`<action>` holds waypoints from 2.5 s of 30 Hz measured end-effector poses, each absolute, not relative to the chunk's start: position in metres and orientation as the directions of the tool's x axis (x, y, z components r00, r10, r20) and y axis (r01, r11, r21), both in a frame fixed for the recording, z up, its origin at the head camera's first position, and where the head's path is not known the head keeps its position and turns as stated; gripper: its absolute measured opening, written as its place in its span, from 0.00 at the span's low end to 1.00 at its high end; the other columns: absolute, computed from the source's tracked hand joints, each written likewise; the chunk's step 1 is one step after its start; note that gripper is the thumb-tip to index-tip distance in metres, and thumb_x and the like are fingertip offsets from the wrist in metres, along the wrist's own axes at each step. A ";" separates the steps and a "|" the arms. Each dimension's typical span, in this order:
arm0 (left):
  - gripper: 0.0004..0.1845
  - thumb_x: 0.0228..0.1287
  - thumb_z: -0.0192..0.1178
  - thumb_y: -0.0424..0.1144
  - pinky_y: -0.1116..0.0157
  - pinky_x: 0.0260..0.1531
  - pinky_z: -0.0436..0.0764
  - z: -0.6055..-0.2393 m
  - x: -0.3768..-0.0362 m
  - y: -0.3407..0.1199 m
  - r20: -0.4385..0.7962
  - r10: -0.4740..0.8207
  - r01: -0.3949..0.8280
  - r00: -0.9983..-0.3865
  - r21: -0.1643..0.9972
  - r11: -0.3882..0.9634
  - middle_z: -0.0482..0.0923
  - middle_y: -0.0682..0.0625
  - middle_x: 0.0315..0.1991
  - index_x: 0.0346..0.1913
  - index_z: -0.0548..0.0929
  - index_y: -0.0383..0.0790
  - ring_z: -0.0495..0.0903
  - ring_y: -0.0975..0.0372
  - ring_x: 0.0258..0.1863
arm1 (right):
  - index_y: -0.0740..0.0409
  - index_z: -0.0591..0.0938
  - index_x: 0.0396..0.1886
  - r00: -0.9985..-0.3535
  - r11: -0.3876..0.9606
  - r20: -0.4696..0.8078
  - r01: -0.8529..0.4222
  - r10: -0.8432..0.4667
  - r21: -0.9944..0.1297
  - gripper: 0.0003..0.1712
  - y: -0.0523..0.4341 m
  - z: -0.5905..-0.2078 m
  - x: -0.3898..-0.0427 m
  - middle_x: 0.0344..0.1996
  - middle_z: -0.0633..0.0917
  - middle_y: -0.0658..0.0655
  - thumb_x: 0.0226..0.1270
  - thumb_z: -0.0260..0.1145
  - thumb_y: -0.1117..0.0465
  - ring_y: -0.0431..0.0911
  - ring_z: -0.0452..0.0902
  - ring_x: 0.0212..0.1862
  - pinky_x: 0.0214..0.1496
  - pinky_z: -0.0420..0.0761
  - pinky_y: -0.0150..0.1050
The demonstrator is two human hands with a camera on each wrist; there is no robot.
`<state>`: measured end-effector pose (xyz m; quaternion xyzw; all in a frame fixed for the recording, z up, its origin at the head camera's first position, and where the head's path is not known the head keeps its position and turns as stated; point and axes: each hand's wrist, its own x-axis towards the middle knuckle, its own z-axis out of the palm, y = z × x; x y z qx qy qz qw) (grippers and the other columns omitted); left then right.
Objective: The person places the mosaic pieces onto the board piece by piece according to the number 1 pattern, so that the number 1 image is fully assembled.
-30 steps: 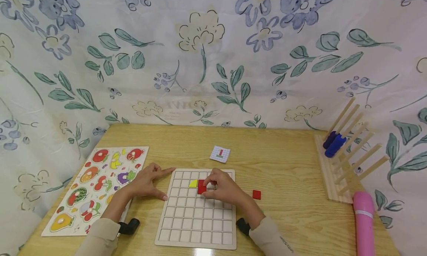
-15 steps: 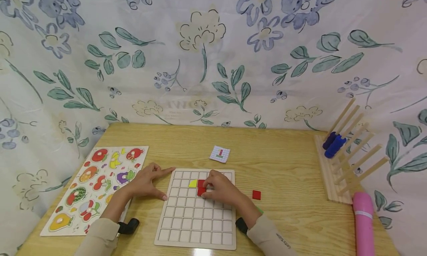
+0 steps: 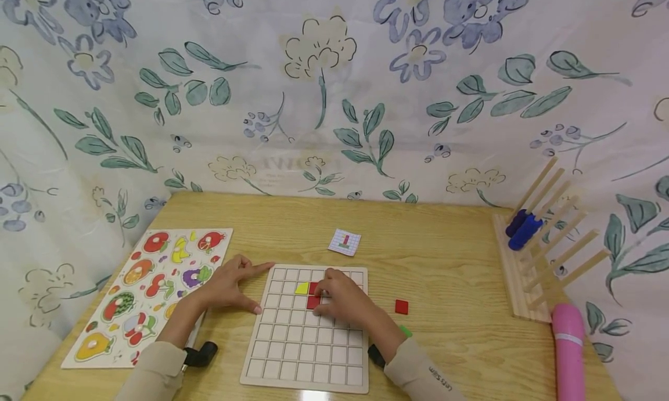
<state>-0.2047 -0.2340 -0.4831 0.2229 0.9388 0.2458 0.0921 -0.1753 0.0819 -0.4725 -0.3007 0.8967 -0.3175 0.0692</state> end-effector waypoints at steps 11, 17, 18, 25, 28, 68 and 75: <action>0.53 0.34 0.77 0.66 0.63 0.35 0.57 -0.481 -0.203 -0.233 -0.079 0.448 0.354 -0.890 0.498 0.792 0.58 0.52 0.38 0.71 0.72 0.61 0.57 0.60 0.35 | 0.60 0.86 0.42 -0.868 0.512 0.099 -0.376 -0.487 -0.772 0.17 0.100 -0.454 -0.175 0.33 0.75 0.54 0.58 0.76 0.53 0.46 0.69 0.36 0.36 0.70 0.32; 0.53 0.34 0.77 0.66 0.62 0.35 0.58 -0.481 -0.202 -0.233 -0.082 0.441 0.348 -0.894 0.496 0.796 0.58 0.52 0.38 0.71 0.72 0.61 0.57 0.60 0.35 | 0.62 0.85 0.43 -0.883 0.441 0.183 -0.385 -0.433 -0.811 0.18 0.122 -0.447 -0.179 0.31 0.75 0.60 0.57 0.77 0.56 0.50 0.68 0.31 0.34 0.68 0.32; 0.53 0.34 0.77 0.66 0.62 0.35 0.58 -0.481 -0.202 -0.233 -0.079 0.441 0.348 -0.894 0.496 0.795 0.58 0.52 0.38 0.71 0.72 0.61 0.57 0.60 0.35 | 0.62 0.85 0.43 -0.884 0.437 0.189 -0.385 -0.428 -0.813 0.18 0.126 -0.448 -0.180 0.31 0.75 0.61 0.57 0.77 0.56 0.52 0.68 0.32 0.34 0.68 0.32; 0.53 0.33 0.77 0.66 0.62 0.34 0.59 -0.481 -0.202 -0.233 -0.076 0.441 0.350 -0.894 0.494 0.796 0.58 0.52 0.38 0.71 0.72 0.60 0.57 0.60 0.35 | 0.61 0.85 0.46 -0.903 0.431 0.185 -0.355 -0.388 -0.830 0.22 0.146 -0.452 -0.180 0.31 0.74 0.62 0.54 0.79 0.56 0.54 0.69 0.32 0.34 0.69 0.32; 0.54 0.33 0.77 0.67 0.62 0.35 0.59 -0.481 -0.203 -0.233 -0.094 0.436 0.339 -0.895 0.493 0.801 0.58 0.52 0.38 0.71 0.71 0.61 0.58 0.60 0.36 | 0.61 0.85 0.46 -0.917 0.439 0.176 -0.333 -0.359 -0.835 0.22 0.154 -0.452 -0.179 0.31 0.74 0.62 0.53 0.79 0.57 0.50 0.67 0.31 0.33 0.68 0.32; 0.53 0.35 0.78 0.65 0.62 0.35 0.57 -0.478 -0.201 -0.231 -0.091 0.448 0.348 -0.889 0.502 0.792 0.57 0.51 0.38 0.71 0.71 0.60 0.57 0.60 0.35 | 0.60 0.85 0.46 -0.958 0.441 0.127 -0.234 -0.259 -0.866 0.16 0.222 -0.469 -0.156 0.30 0.71 0.56 0.59 0.75 0.60 0.39 0.64 0.31 0.32 0.68 0.34; 0.53 0.34 0.78 0.65 0.62 0.35 0.57 -0.480 -0.202 -0.231 -0.087 0.449 0.350 -0.889 0.503 0.790 0.57 0.52 0.38 0.71 0.71 0.61 0.57 0.60 0.36 | 0.62 0.84 0.44 -0.960 0.425 0.102 -0.210 -0.262 -0.880 0.15 0.230 -0.474 -0.154 0.31 0.71 0.57 0.59 0.75 0.62 0.39 0.64 0.31 0.32 0.68 0.34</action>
